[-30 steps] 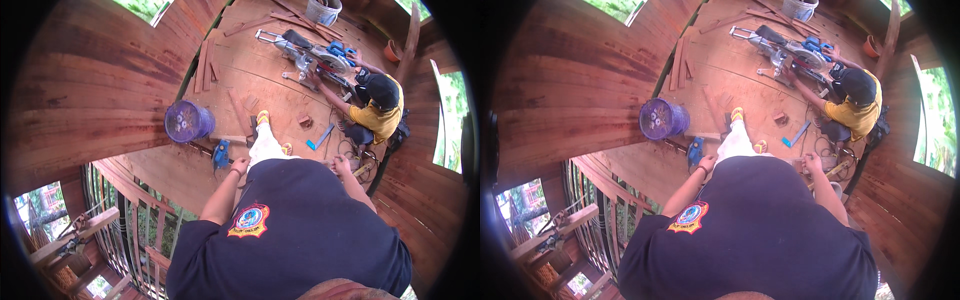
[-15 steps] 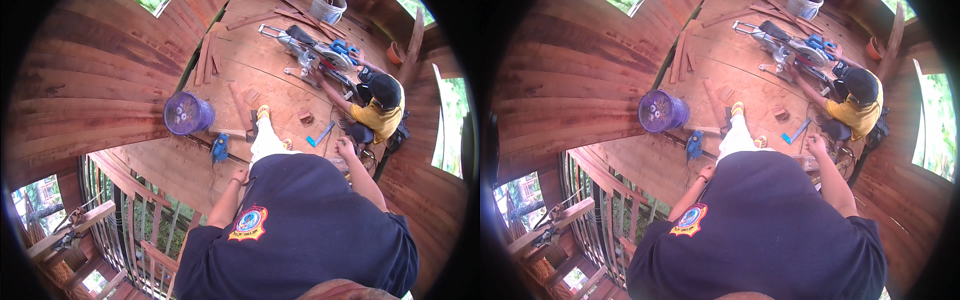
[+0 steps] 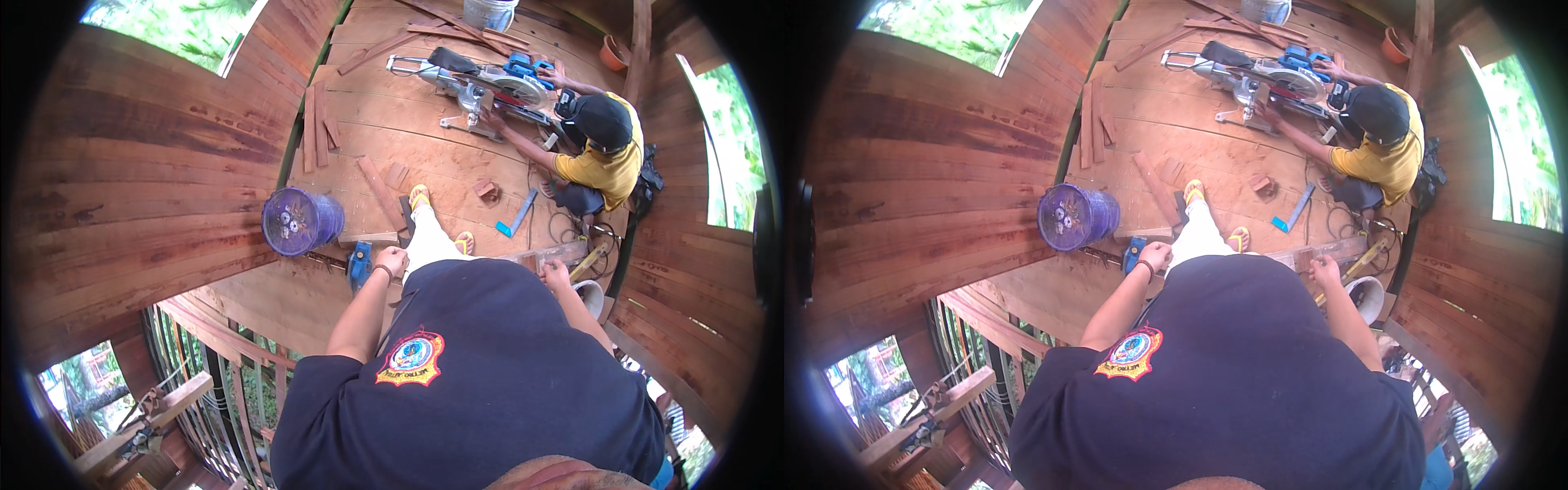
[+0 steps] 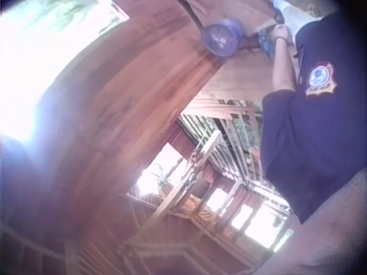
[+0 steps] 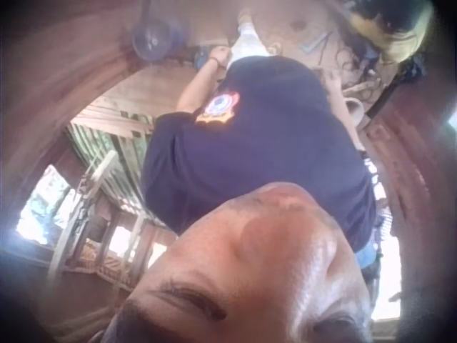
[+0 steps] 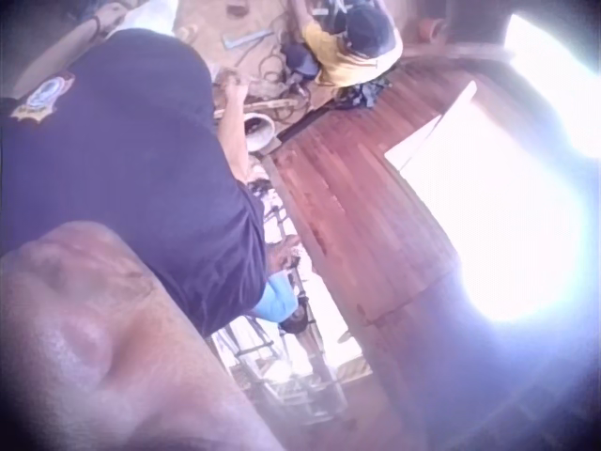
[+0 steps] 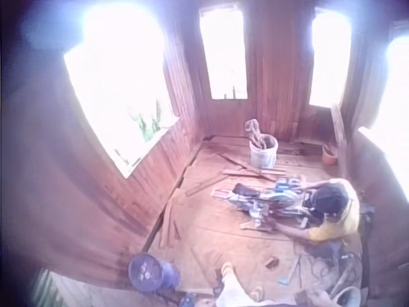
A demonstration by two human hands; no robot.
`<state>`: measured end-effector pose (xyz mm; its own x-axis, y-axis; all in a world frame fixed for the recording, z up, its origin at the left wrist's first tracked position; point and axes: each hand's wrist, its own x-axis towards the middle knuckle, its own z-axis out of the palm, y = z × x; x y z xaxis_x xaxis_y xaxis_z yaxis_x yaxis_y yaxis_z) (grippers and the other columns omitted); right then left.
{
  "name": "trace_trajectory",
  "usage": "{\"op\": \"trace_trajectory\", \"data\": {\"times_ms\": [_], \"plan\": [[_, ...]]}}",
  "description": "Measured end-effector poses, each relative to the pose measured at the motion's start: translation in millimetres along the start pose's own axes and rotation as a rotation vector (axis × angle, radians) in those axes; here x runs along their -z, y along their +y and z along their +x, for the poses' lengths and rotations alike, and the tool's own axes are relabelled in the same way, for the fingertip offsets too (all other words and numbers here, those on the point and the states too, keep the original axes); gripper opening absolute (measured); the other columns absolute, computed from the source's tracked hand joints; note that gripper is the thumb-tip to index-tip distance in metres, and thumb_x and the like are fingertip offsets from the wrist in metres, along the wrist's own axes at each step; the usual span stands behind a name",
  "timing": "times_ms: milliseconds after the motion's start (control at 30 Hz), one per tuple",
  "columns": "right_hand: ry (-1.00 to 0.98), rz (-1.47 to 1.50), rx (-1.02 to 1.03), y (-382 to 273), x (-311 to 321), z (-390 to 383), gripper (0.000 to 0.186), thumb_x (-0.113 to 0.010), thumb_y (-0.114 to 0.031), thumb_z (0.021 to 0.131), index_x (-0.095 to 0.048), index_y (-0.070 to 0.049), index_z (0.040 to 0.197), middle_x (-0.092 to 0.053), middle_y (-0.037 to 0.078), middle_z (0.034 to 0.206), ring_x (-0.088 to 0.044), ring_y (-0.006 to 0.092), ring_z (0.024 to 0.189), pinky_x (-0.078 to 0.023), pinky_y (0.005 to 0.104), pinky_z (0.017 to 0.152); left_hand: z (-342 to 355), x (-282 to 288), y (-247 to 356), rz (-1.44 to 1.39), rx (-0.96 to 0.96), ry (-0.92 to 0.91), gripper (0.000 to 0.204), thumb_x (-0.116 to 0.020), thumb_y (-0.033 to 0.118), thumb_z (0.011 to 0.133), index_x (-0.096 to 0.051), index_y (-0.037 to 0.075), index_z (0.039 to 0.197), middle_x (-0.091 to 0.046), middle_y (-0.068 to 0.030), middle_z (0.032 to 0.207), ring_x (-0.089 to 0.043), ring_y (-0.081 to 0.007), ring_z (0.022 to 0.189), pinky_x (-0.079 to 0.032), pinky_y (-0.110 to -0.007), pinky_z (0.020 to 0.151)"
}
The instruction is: The person measures and marks small wooden pieces using a try square and a pencil. They sit on the floor, align the square on each piece, and draw lines to indicate cut positions. Another person is visible in the background operating a miter saw.
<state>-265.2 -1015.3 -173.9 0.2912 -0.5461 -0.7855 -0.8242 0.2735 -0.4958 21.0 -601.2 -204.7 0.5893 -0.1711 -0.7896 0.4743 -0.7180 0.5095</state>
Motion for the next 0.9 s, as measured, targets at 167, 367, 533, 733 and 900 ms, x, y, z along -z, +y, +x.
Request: {"op": "trace_trajectory", "data": {"times_ms": [167,367,533,733,900], "plan": [[0.069,0.016,-0.064,38,2,-11,0.020,-0.065,-0.015,0.092,-0.058,-0.003,0.106,-0.064,0.008,0.074,-0.060,0.0153,0.054,-0.047,0.0298,0.046,12,5,-7,0.108,0.027,-0.017,0.028,-0.063,0.026,0.093,-0.069,0.001,0.102,-0.071,-0.0070,0.094,-0.065,-0.0147,0.082,-0.052,-0.030,0.077],[0.059,0.049,-0.090,38,-11,-18,0.016,-0.064,-0.015,0.092,-0.058,-0.006,0.105,-0.063,0.007,0.075,-0.059,0.0146,0.054,-0.046,0.0292,0.046,18,10,-17,0.119,0.027,0.001,0.028,-0.065,0.027,0.092,-0.069,0.001,0.102,-0.071,-0.0055,0.094,-0.066,-0.0149,0.082,-0.052,-0.031,0.077],[-0.011,0.151,-0.034,20,-15,-13,0.021,-0.064,-0.016,0.093,-0.057,-0.006,0.109,-0.065,0.008,0.077,-0.060,0.0140,0.057,-0.048,0.0290,0.049,19,8,-24,0.143,-0.006,0.031,0.026,-0.065,0.026,0.091,-0.070,0.002,0.101,-0.071,-0.0043,0.091,-0.066,-0.0143,0.080,-0.052,-0.030,0.075],[0.008,0.103,-0.036,-7,-11,-8,0.018,-0.063,-0.016,0.094,-0.057,-0.007,0.108,-0.064,0.007,0.076,-0.059,0.0138,0.057,-0.047,0.0284,0.048,16,4,-38,0.130,0.005,0.040,0.027,-0.065,0.026,0.091,-0.070,0.001,0.101,-0.071,-0.0055,0.091,-0.066,-0.0148,0.080,-0.052,-0.030,0.075],[0.002,0.097,-0.022,-8,-12,-6,0.016,-0.063,-0.017,0.094,-0.058,-0.008,0.107,-0.064,0.006,0.075,-0.060,0.0141,0.057,-0.047,0.0284,0.047,13,7,-44,0.136,0.089,0.001,0.038,-0.064,0.036,0.090,-0.072,0.005,0.110,-0.071,-0.0152,0.112,-0.067,-0.0256,0.105,-0.049,-0.036,0.093]]}}
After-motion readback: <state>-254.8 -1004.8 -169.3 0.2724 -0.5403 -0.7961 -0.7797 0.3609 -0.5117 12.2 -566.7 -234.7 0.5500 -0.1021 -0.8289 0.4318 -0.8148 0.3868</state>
